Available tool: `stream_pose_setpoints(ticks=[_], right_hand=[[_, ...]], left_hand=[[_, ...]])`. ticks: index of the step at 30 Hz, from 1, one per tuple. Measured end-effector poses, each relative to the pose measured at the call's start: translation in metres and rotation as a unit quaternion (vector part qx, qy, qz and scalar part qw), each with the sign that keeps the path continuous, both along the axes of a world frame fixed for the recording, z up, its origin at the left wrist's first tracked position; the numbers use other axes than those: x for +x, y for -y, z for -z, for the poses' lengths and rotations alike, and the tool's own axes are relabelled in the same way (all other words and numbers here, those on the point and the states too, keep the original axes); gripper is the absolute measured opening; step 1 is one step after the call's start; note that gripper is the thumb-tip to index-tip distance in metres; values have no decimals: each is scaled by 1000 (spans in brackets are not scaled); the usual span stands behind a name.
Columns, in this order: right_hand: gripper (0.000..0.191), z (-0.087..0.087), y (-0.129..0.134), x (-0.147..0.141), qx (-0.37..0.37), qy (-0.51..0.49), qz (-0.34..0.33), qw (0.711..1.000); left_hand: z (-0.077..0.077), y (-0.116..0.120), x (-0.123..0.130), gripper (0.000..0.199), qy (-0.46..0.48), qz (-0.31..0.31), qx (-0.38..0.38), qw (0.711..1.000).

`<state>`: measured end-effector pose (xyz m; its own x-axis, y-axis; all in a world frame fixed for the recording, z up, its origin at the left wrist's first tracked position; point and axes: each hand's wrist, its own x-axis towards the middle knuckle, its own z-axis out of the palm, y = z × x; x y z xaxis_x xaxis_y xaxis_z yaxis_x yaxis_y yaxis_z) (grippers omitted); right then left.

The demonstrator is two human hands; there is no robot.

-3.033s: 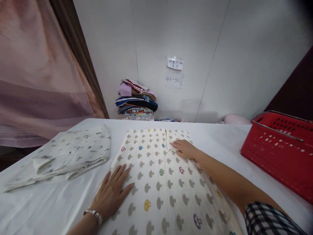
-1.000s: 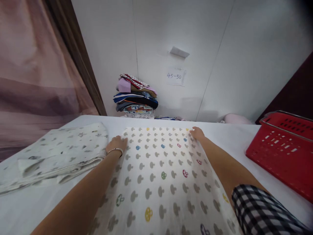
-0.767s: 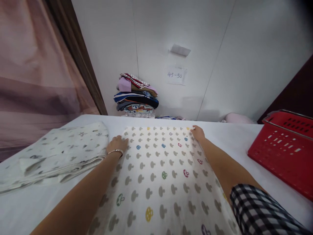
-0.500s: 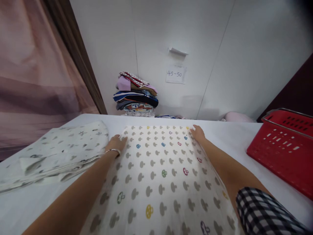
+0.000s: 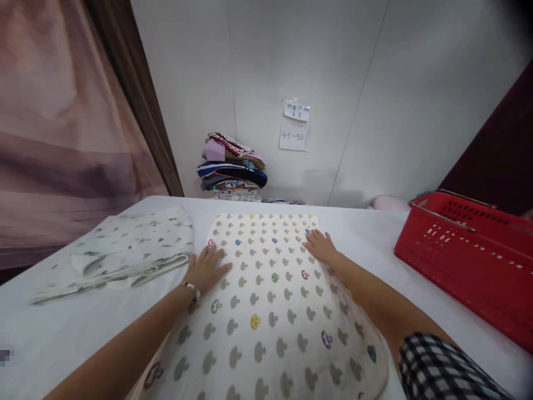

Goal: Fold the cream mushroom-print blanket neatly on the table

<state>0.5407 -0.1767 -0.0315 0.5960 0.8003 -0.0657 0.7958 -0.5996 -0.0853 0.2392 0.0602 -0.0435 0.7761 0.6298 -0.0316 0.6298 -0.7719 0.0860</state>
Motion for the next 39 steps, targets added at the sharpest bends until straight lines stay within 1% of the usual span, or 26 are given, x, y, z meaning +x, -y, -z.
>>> stream_pose_setpoints(ticks=[2, 4, 6, 8, 11, 13, 17, 19, 21, 24, 27, 29, 32, 36, 39], right_hand=[[58, 3, 17, -18, 9, -5, -23, 1000], [63, 11, 39, -35, 23, -24, -65, 997], [68, 17, 56, -47, 33, -48, -88, 994], [69, 16, 65, -54, 35, -56, -82, 994], [67, 9, 72, -64, 31, -42, -67, 996], [65, 7, 82, -74, 31, -36, -64, 997], [63, 12, 121, -96, 38, -56, -92, 993], [63, 16, 139, -103, 52, -59, -82, 994], [62, 19, 154, -108, 69, -54, -59, 994], [58, 22, 173, -116, 84, -60, -47, 994], [56, 26, 188, -124, 91, -82, -30, 992], [56, 27, 196, -130, 99, -82, -18, 992], [53, 29, 205, -138, 113, -63, -36, 991], [48, 35, 218, -143, 130, -68, -48, 988], [47, 37, 227, -146, 157, -51, -54, 985]], left_hand=[[4, 13, -20, 61, 6, 39, 19, 999], [12, 28, -43, 60, 26, 96, 39, 994], [18, 38, -59, 61, 47, 137, 52, 988], [19, 44, -64, 61, 50, 140, 53, 987], [14, 48, -63, 60, 34, 122, 47, 991], [13, 56, -69, 60, 39, 127, 57, 990], [23, 79, -104, 59, 82, 200, 89, 972], [28, 88, -120, 59, 103, 224, 105, 963], [29, 94, -129, 58, 111, 222, 114, 962], [25, 101, -135, 56, 117, 227, 113, 960], [18, 107, -141, 54, 118, 252, 94, 956], [14, 110, -146, 54, 106, 247, 73, 960], [10, 114, -157, 55, 102, 225, 53, 968], [12, 123, -181, 53, 116, 212, 53, 969], [13, 132, -199, 50, 116, 189, 50, 974]])
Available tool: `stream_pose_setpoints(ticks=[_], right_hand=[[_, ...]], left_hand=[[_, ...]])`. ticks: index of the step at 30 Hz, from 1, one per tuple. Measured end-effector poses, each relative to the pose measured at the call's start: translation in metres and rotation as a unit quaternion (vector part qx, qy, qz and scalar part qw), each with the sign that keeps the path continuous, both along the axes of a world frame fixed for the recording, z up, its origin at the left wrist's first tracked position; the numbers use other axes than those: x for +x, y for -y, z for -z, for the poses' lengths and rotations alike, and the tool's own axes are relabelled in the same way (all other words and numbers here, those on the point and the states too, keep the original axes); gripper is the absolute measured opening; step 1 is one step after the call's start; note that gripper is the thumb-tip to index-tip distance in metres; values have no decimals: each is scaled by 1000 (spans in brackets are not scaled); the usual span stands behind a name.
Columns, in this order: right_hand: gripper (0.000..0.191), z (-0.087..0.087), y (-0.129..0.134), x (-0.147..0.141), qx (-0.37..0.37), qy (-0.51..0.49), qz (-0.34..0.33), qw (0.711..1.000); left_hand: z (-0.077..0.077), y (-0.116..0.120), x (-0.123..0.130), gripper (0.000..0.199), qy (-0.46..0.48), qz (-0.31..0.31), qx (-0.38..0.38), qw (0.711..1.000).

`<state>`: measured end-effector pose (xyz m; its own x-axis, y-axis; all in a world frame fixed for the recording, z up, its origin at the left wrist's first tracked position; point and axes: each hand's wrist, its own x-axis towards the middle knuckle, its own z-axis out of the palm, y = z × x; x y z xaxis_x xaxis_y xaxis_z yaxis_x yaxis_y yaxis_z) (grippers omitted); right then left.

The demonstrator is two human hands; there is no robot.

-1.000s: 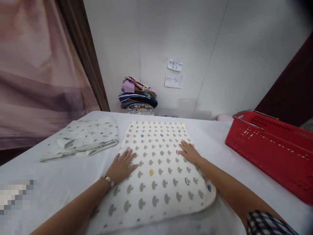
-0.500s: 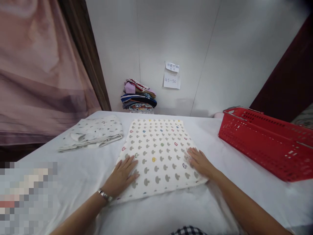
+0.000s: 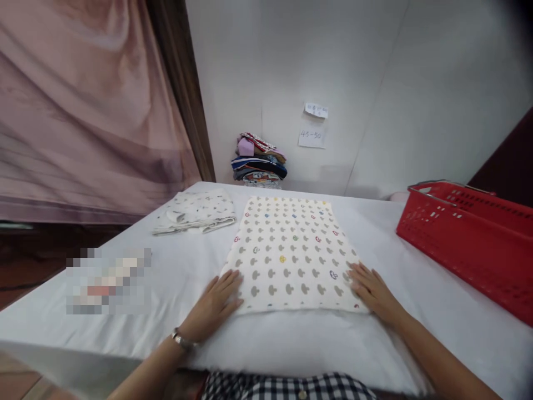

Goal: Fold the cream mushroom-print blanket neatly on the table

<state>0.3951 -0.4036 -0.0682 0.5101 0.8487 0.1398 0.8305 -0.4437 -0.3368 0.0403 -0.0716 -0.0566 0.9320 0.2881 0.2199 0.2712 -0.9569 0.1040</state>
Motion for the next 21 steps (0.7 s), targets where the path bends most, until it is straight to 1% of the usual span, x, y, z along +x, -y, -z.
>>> stream_pose_setpoints(ticks=[3, 5, 7, 9, 11, 13, 17, 21], right_hand=[[44, -1, 5, -9, 45, 19, -35, 998], [42, -4, 6, -20, 73, 22, -72, 994], [39, -7, 4, -31, 99, 20, -90, 991], [37, -12, 0, -40, 111, 12, -86, 990], [36, -15, -3, -46, 111, -1, -80, 991], [35, -17, -4, -49, 106, -13, -89, 990], [36, -17, 0, -49, 104, -18, -107, 989], [36, -16, 2, -48, 96, -2, -124, 988]], left_hand=[[-5, 12, -8, 45, 22, -16, -5, 1000], [-9, 24, -5, 41, 49, -4, -11, 999], [-14, 39, 6, 37, 74, 28, -21, 997], [-16, 55, 22, 34, 85, 74, -33, 993], [-17, 70, 41, 31, 82, 114, -40, 989], [-17, 80, 58, 27, 72, 135, -40, 987], [-18, 89, 79, 22, 47, 131, -24, 990], [-21, 89, 85, 24, 40, 117, -12, 992]])
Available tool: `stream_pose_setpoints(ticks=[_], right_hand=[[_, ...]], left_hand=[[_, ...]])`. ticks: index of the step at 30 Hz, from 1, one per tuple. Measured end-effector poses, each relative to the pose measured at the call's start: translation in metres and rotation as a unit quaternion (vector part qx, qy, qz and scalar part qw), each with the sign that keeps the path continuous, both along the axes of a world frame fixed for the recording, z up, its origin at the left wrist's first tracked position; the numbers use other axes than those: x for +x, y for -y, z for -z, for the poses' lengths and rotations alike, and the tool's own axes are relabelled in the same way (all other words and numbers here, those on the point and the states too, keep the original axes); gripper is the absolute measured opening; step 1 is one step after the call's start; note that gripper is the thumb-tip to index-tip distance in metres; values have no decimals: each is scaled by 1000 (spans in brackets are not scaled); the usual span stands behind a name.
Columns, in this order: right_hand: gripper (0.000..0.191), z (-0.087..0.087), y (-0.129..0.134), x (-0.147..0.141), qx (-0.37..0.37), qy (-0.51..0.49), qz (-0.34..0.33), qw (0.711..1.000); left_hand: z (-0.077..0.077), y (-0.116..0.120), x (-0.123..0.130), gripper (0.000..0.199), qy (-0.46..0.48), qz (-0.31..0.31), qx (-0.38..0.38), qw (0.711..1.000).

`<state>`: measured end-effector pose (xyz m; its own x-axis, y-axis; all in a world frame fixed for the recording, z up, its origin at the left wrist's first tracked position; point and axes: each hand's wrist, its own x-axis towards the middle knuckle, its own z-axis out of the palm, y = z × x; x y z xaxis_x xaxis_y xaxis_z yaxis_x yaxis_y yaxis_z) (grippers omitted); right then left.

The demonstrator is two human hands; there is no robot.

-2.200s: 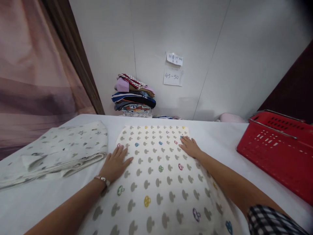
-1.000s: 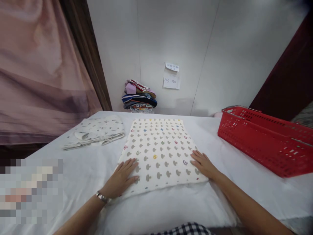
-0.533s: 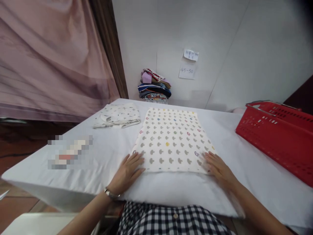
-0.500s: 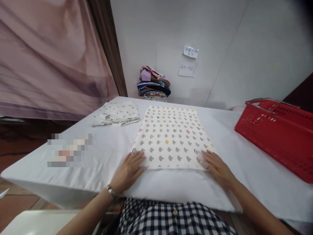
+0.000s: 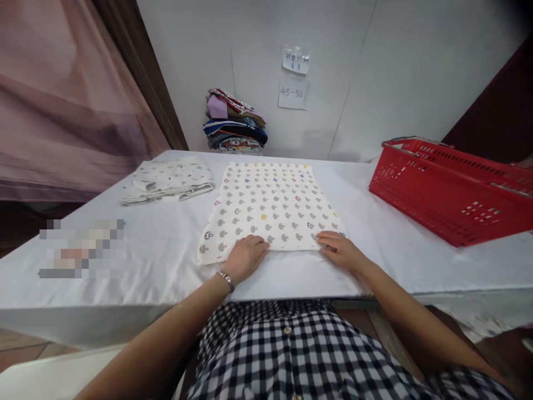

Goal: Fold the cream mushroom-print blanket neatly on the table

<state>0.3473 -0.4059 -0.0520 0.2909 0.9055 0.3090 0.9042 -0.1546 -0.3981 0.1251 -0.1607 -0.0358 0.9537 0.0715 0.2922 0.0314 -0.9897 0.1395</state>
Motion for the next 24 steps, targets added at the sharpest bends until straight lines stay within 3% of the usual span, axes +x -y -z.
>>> stream_pose_setpoints(ticks=[4, 8, 16, 24], right_hand=[[35, -1, -5, 1, 3, 22, -36, 999], [34, -5, -10, 1, 20, 7, 13, 1000], [31, -10, -12, -2, -5, -10, 15, 1000], [25, -7, -5, -6, -13, 50, -47, 998]], left_hand=[[-3, 0, 2, 28, 4, -37, 19, 999], [-5, 3, 3, 23, 23, -55, 32, 998], [5, 12, 7, 22, 60, 34, 50, 996], [5, 14, 11, 15, 25, 42, 53, 997]])
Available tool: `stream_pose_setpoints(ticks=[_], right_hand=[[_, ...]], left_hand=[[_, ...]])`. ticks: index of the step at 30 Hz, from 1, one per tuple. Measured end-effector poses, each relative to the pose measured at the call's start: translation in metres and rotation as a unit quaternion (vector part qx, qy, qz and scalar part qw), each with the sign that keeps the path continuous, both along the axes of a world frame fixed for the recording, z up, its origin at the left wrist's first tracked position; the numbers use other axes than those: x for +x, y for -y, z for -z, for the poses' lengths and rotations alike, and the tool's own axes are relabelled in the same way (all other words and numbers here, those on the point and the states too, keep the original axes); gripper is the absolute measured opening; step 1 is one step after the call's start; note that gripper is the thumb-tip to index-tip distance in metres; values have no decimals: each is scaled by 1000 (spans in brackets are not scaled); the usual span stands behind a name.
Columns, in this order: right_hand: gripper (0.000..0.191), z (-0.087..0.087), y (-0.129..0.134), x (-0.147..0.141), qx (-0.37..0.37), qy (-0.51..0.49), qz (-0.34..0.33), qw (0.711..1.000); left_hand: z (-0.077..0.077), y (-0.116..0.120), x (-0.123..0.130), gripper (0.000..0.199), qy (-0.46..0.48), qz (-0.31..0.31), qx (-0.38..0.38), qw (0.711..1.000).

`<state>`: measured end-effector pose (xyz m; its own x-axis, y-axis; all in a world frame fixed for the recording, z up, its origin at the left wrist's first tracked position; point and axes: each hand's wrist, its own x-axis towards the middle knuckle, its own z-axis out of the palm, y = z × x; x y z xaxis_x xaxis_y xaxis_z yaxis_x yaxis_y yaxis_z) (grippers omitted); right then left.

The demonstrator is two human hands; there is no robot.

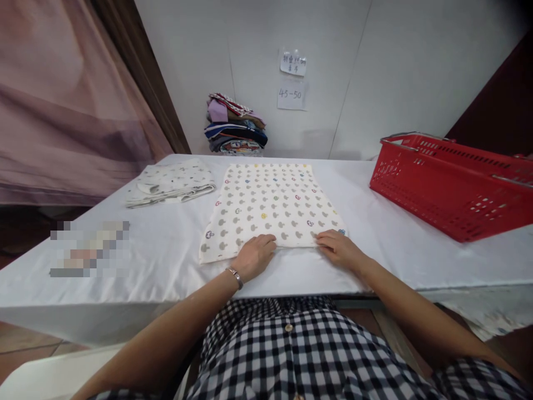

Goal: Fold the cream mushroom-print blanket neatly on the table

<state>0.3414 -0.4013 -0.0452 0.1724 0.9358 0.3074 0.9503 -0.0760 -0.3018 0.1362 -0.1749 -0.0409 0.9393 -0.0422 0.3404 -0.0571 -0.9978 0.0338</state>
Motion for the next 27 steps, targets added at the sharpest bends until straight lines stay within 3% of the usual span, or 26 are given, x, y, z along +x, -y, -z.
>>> stream_pose_setpoints(ticks=[5, 14, 20, 27], right_hand=[[28, -2, 1, -1, -22, 37, -7, 999], [30, -8, -3, 4, 14, -43, 33, 998], [31, -15, -7, 4, -18, -51, 54, 997], [30, -10, -9, 5, -36, -47, 60, 996]], left_hand=[[-5, -1, 1, 11, -9, -5, 5, 1000], [-5, 2, 7, 16, -19, 11, 33, 999], [-8, 4, 14, 8, -25, -7, 54, 998], [-7, 0, 12, 18, 13, -13, 56, 998]])
